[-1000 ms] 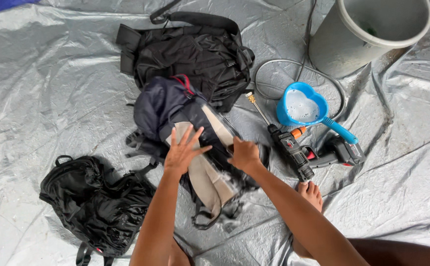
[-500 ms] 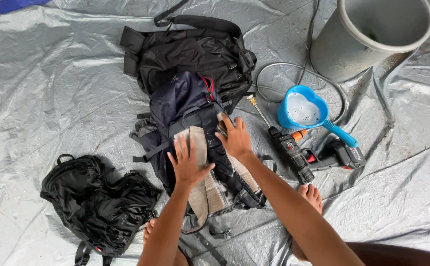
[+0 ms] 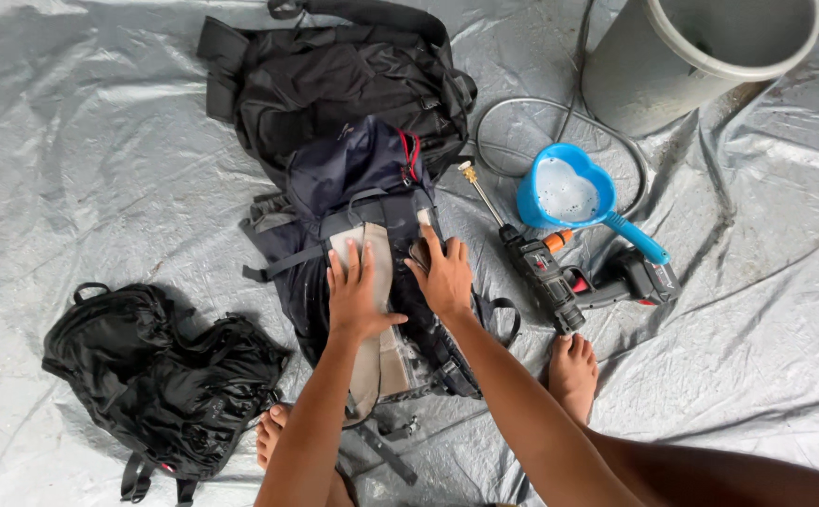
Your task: The person scrubs the back panel of a backpack with a brush and soapy water, then flips it over to scrub the front. They work on a tarp with a bucket and funnel nearby.
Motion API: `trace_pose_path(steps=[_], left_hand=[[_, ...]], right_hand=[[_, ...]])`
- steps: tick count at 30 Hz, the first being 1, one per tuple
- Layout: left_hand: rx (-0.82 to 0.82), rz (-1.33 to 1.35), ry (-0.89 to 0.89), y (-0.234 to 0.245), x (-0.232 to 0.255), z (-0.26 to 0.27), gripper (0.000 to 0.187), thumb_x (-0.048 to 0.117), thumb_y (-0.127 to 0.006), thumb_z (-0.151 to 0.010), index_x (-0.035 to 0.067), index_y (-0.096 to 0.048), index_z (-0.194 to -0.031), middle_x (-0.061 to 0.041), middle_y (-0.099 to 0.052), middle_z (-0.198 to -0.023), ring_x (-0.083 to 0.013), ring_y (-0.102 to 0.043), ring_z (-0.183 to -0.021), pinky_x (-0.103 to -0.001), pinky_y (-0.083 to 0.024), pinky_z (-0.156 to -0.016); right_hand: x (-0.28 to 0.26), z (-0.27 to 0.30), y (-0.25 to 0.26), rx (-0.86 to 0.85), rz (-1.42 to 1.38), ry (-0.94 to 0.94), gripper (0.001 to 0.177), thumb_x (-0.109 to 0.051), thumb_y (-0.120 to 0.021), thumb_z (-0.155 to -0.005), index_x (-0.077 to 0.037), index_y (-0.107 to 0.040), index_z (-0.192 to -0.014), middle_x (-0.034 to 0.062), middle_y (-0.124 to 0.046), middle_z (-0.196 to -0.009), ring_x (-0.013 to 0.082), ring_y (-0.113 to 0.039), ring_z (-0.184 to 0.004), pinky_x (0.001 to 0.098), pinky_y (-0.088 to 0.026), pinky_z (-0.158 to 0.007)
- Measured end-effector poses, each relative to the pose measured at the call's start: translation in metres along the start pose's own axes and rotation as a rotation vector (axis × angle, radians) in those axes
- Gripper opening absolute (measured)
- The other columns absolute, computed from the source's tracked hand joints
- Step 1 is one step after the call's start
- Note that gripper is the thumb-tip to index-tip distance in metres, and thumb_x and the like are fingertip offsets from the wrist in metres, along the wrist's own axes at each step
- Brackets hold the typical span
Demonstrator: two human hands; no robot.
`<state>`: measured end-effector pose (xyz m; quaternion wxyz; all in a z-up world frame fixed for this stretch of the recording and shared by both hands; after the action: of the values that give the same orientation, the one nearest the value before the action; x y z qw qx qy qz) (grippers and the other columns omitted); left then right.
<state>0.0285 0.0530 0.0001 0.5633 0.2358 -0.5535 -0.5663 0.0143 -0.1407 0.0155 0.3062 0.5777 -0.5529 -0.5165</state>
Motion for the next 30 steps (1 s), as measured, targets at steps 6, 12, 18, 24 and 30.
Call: trace_pose_path(steps=[6, 12, 18, 24, 30], left_hand=[[0.008, -0.036, -0.089, 0.016, 0.033, 0.007, 0.162, 0.067, -0.1, -0.059, 0.018, -0.006, -0.183, -0.019, 0.001, -0.189, -0.0564, 0.001, -0.17, -0.066, -0.014, -0.138], [0.61, -0.025, -0.08, -0.003, 0.047, -0.002, 0.056, 0.047, -0.063, -0.102, 0.014, -0.07, -0.147, -0.009, -0.046, -0.156, -0.0339, -0.043, -0.145, -0.063, -0.044, -0.115], [0.059, 0.479, 0.378, 0.051, 0.101, 0.005, 0.12, 0.099, -0.051, -0.089, 0.008, -0.05, -0.167, -0.02, -0.027, -0.167, -0.0496, -0.03, -0.153, -0.079, -0.04, -0.104], [-0.094, 0.874, 0.497, 0.07, 0.087, -0.025, 0.174, 0.11, -0.071, -0.056, -0.01, -0.022, -0.173, -0.041, -0.035, -0.165, -0.059, -0.052, -0.145, -0.069, -0.056, -0.095], [-0.034, 0.926, 0.54, 0.08, 0.05, -0.022, 0.108, 0.09, -0.088, -0.064, 0.017, -0.072, -0.14, -0.013, -0.081, -0.126, -0.0322, -0.075, -0.128, -0.042, -0.064, -0.103]], right_hand=[[0.029, 0.021, 0.007, 0.054, -0.067, -0.189, 0.099, -0.062, -0.09, -0.087, -0.005, -0.048, -0.156, 0.0141, -0.059, -0.117, 0.0316, -0.064, -0.112, 0.0422, -0.06, -0.096], [0.076, 0.011, -0.033, -0.169, -0.266, -0.324, 0.086, -0.075, -0.093, -0.076, -0.007, -0.054, -0.112, 0.0137, -0.058, -0.108, 0.0352, -0.063, -0.112, 0.0486, -0.045, -0.11], [0.086, -0.012, -0.023, -0.479, -0.6, -0.617, 0.051, -0.043, -0.091, -0.077, -0.01, -0.078, -0.113, 0.021, -0.08, -0.101, 0.0433, -0.078, -0.109, 0.0558, -0.06, -0.085], [0.042, -0.042, 0.05, -0.465, -1.453, -0.629, 0.031, 0.02, -0.08, -0.058, 0.014, -0.074, -0.087, 0.0258, -0.067, -0.071, 0.0395, -0.068, -0.058, 0.0498, -0.061, -0.048], [-0.049, -0.056, 0.136, -0.743, -1.674, -0.579, 0.048, 0.021, -0.079, -0.06, 0.012, -0.071, -0.107, 0.0242, -0.074, -0.084, 0.0389, -0.078, -0.071, 0.05, -0.069, -0.062]])
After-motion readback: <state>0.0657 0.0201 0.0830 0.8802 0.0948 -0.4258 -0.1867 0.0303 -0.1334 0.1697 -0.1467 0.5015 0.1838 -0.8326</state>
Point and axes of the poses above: each hand's wrist, its own z-axis away from the middle knuckle, its own y-axis out of the back of the hand, x = y × z, the point moved 6 cm from there along -z, towards the middle knuckle
